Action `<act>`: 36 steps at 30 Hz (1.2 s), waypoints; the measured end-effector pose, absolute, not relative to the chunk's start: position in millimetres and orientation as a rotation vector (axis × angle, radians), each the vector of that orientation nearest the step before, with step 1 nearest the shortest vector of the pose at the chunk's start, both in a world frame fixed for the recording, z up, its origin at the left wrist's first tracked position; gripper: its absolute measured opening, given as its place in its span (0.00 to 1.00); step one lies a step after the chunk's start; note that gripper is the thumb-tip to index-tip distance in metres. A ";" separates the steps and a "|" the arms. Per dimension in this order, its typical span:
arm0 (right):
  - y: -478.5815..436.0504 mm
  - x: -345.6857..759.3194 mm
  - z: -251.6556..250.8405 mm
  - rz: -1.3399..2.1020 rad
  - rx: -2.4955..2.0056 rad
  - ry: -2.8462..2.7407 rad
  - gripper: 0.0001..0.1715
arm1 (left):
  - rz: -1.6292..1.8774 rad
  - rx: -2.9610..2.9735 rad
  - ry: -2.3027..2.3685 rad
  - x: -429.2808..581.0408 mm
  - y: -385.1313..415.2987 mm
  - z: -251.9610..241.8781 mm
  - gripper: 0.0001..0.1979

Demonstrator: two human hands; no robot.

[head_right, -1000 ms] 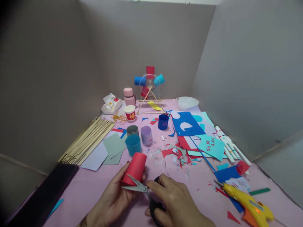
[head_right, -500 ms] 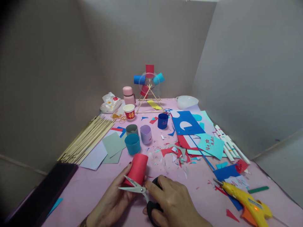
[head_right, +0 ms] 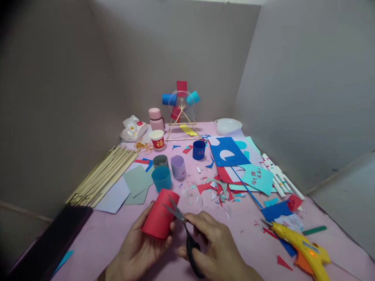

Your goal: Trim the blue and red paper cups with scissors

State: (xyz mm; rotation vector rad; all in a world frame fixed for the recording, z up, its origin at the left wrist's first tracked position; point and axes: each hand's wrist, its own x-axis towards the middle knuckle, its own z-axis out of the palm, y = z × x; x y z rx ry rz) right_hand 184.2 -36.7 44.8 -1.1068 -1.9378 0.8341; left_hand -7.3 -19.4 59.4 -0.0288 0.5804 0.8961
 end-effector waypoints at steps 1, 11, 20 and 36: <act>-37.2 184.7 42.9 0.786 -1.094 -1.941 0.23 | 0.899 -0.032 0.568 -8.0 -20.3 59.9 0.24; -41.3 174.7 38.5 0.327 -0.869 -1.937 0.36 | 0.867 -0.058 0.421 -7.3 -27.7 64.2 0.18; -43.1 171.9 35.7 0.285 -0.956 -1.879 0.33 | 0.847 -0.036 0.370 3.9 -31.4 62.5 0.15; -34.1 186.4 54.1 0.704 -0.990 -1.849 0.25 | 0.938 0.008 0.671 -2.8 -25.4 53.4 0.14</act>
